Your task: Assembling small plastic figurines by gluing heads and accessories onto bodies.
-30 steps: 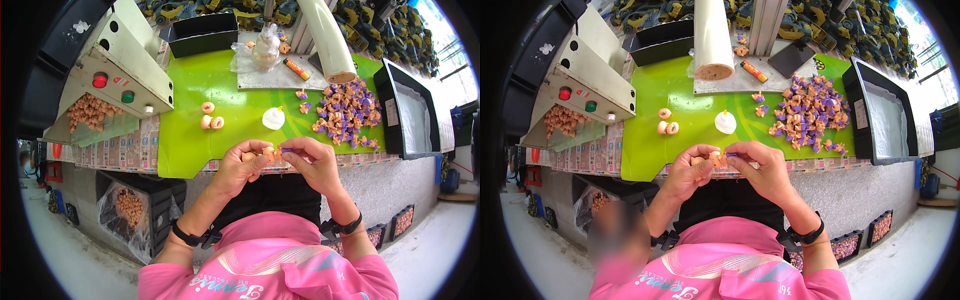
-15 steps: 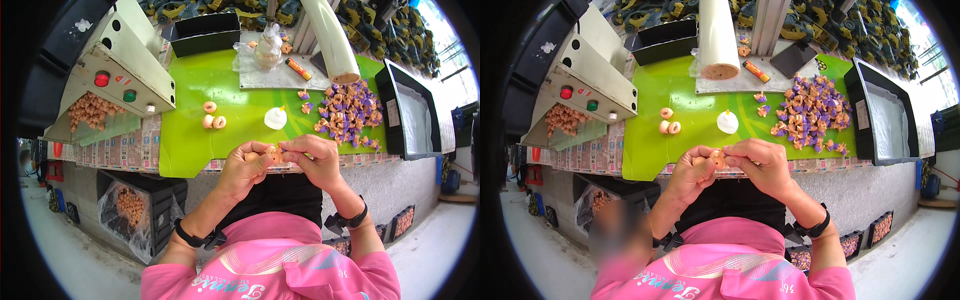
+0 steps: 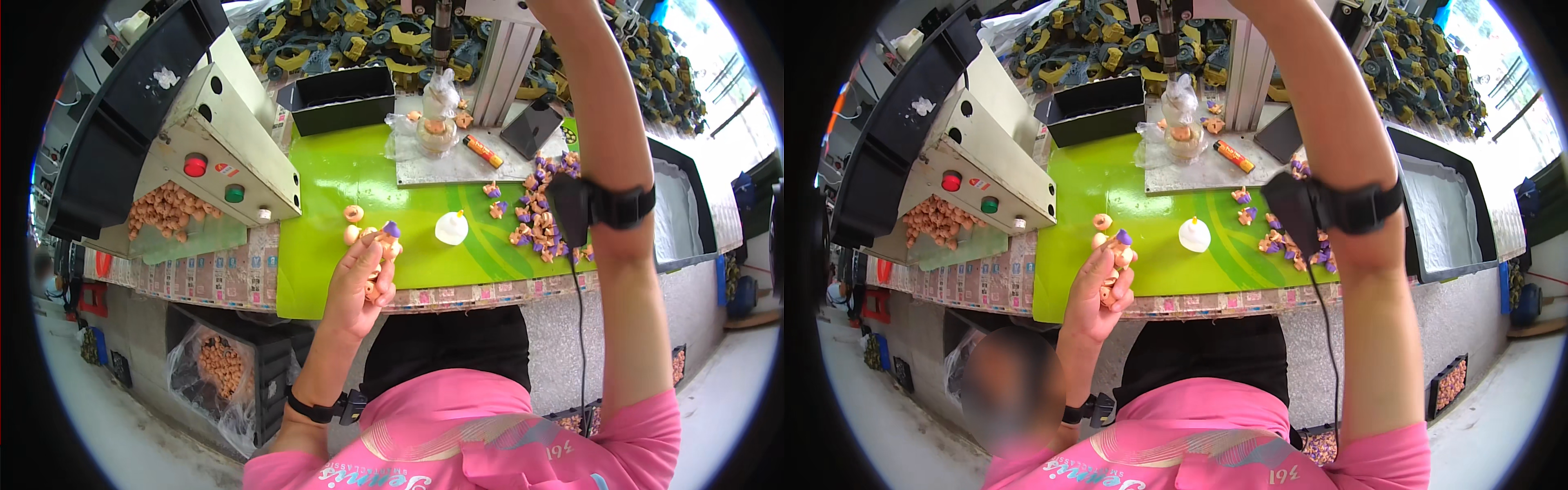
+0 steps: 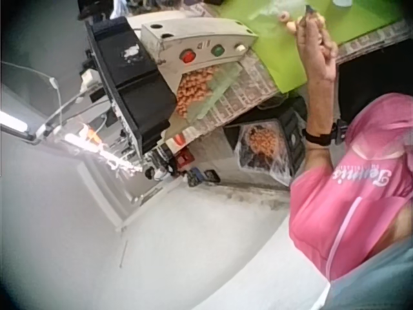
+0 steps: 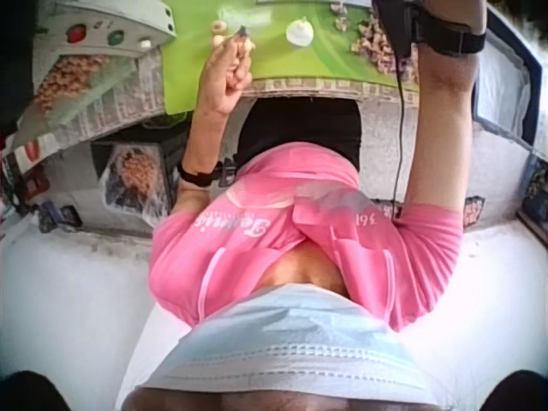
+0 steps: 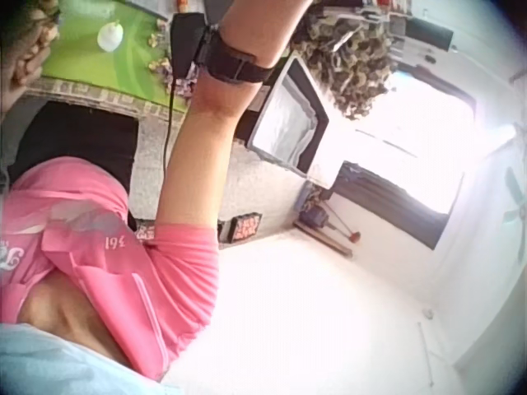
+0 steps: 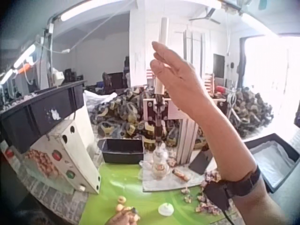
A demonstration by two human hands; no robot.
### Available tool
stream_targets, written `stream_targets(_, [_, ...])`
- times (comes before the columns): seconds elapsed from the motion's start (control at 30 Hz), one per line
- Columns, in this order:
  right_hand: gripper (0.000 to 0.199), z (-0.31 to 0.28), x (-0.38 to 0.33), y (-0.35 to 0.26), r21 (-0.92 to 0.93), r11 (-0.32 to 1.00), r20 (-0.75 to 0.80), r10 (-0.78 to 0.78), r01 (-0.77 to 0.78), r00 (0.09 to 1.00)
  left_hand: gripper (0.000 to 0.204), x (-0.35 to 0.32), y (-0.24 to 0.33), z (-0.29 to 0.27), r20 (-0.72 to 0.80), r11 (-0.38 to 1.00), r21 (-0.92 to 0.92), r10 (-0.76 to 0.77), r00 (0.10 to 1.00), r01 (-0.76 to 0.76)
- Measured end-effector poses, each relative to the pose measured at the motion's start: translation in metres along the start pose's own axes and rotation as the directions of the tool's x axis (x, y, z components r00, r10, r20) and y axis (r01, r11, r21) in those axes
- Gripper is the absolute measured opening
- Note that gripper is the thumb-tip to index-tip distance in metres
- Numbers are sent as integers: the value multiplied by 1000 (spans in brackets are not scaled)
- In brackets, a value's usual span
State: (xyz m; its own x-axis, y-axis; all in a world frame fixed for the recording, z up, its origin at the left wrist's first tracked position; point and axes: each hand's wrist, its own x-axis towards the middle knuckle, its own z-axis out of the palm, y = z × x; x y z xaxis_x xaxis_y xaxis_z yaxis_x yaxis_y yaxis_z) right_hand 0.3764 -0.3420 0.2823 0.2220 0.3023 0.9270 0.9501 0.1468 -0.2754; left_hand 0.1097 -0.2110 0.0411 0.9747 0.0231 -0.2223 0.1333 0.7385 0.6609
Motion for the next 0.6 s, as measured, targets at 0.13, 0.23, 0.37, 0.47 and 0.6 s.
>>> stream_targets(0.13, [59, -6, -25, 18, -74, 943, 84, 330, -325, 940, 22, -1, 10, -7, -12, 999, 15, 37, 999, -37])
stream_targets(0.23, [32, -10, -91, -3, -546, 807, -82, 215, -224, 973, 21, -7, 20, -26, -39, 996, 54, 70, 997, -67])
stream_targets(0.37, [38, -1, -194, -2, -627, 635, 339, 743, -450, 577, 25, 3, 30, -28, -102, 992, 109, 78, 992, -67])
stream_targets(0.47, [42, 36, -238, 22, -670, 703, 424, 626, -238, 655, 25, 20, 36, -19, 20, 987, 152, 56, 998, -59])
stream_targets(0.6, [40, 51, -246, 42, -534, 840, 497, 405, -98, 767, 23, 38, 40, -8, 23, 984, 162, 66, 998, -69])
